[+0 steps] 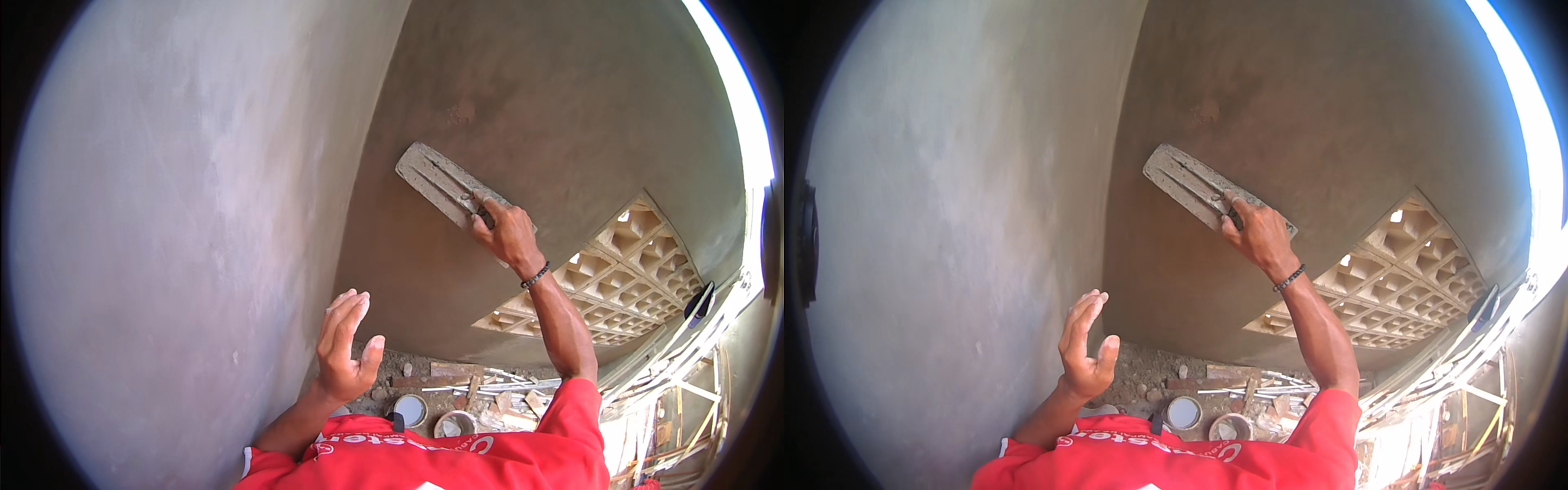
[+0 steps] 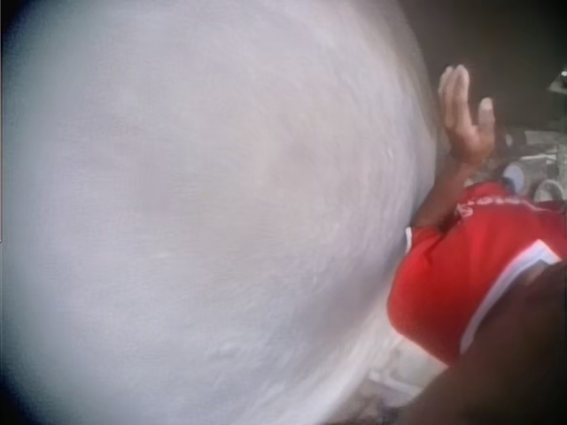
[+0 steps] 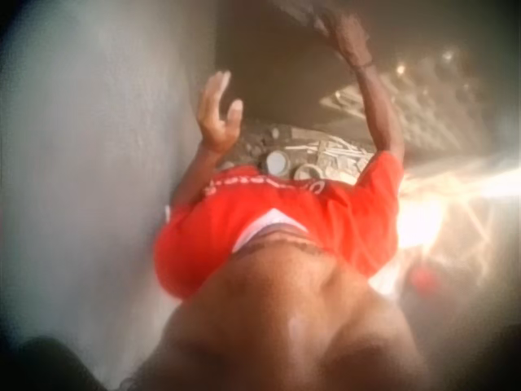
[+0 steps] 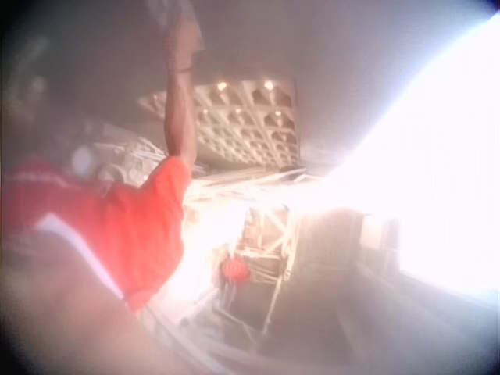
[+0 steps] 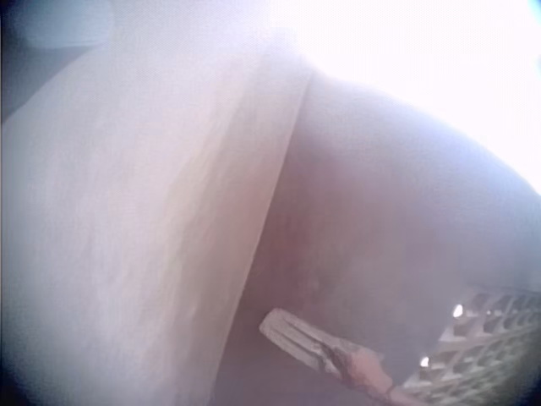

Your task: The person applies and smooths plaster on an interior wall using a trowel and a bucket of plaster. They repeatedly scoop plaster from the bucket and spread it across the wall surface, working from higher sections down to the lower corner near the floor.

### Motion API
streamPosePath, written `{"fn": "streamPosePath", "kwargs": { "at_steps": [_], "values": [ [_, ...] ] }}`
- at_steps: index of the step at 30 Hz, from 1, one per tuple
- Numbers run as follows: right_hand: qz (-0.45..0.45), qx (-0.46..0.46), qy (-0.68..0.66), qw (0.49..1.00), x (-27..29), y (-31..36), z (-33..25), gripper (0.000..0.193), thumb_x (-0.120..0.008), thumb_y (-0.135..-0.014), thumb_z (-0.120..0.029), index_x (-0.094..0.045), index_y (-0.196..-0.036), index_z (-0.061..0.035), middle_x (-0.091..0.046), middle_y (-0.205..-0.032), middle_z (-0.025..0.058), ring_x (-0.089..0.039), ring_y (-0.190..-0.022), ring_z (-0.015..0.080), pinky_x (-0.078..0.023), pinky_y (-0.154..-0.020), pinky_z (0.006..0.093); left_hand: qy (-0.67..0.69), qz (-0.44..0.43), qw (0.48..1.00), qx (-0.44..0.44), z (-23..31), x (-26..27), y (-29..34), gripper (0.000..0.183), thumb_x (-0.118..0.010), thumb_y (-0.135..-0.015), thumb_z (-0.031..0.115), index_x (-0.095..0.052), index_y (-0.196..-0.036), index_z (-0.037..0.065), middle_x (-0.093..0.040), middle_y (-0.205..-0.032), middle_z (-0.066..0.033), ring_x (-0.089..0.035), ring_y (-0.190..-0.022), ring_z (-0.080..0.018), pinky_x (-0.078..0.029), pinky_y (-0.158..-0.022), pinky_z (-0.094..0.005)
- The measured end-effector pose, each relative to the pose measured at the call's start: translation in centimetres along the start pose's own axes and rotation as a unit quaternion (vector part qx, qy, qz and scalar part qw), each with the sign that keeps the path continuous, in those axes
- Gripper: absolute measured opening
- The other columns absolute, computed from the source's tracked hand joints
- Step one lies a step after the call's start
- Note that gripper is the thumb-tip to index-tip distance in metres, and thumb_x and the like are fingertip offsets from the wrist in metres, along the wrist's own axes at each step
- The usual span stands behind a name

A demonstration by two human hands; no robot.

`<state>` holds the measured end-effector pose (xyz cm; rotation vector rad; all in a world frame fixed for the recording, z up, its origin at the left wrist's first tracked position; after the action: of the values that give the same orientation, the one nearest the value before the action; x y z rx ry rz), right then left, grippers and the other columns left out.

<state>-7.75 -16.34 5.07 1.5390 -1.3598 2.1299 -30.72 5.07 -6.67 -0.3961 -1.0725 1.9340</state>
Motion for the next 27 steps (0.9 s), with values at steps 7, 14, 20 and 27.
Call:
{"fn": "streamPosePath", "kwargs": {
  "at_steps": [7, 14, 20, 27],
  "values": [
    [0.043, -0.046, -0.001, 0.998, 3.4, -1.5, 1.0, 0.044, -0.064, -0.085, -0.024, -0.063, -0.126, -0.0079, -0.068, -0.081, 0.0202, -0.067, -0.074, 0.0368, -0.054, -0.069, 0.0455, -0.001, -0.012, 1.0, 0.023, -0.1, -0.3, 0.5, 0.044, -0.062, -0.085, 0.009, -0.055, -0.125, -0.008, -0.061, -0.123, -0.0247, -0.057, -0.118, -0.0413, -0.044, -0.103, -0.0495],
    [0.03, 0.01, -0.002, 0.999, 2.7, -0.2, 0.8, 0.046, -0.064, -0.084, -0.024, -0.061, -0.128, -0.0088, -0.068, -0.082, 0.0202, -0.067, -0.073, 0.037, -0.054, -0.067, 0.046, -0.007, -0.023, 1.0, 0.015, 0.1, -0.4, 0.6, 0.043, -0.063, -0.084, 0.009, -0.057, -0.123, -0.008, -0.062, -0.122, -0.0242, -0.058, -0.116, -0.042, -0.045, -0.102, -0.0493],
    [-0.035, 0.011, 0.048, 0.998, 0.1, 0.8, 1.9, 0.048, -0.063, -0.085, -0.023, -0.059, -0.13, -0.0087, -0.068, -0.082, 0.02, -0.067, -0.071, 0.0379, -0.054, -0.067, 0.0462, -0.018, -0.03, 0.999, 0.023, 0.0, -0.4, 0.7, 0.042, -0.064, -0.082, 0.008, -0.058, -0.121, -0.008, -0.062, -0.122, -0.0237, -0.058, -0.115, -0.0422, -0.044, -0.102, -0.0499],
    [0.086, 0.018, 0.025, 0.996, 3.8, -0.7, 1.8, 0.046, -0.065, -0.085, -0.021, -0.06, -0.13, -0.0089, -0.068, -0.08, 0.0179, -0.067, -0.068, 0.0344, -0.053, -0.061, 0.0429, -0.029, -0.032, 0.998, 0.035, 0.0, -0.2, 0.7, 0.042, -0.065, -0.081, 0.008, -0.059, -0.12, -0.007, -0.062, -0.122, -0.0231, -0.058, -0.115, -0.0422, -0.044, -0.102, -0.0496]
  ]
}}
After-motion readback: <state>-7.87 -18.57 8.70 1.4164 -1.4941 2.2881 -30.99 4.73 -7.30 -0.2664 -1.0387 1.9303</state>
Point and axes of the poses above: each hand's wrist, its own y-axis away from the middle knuckle, its own x-axis out of the back of the hand, z = x × y, the point moved 4 cm from there along -y, towards the middle knuckle
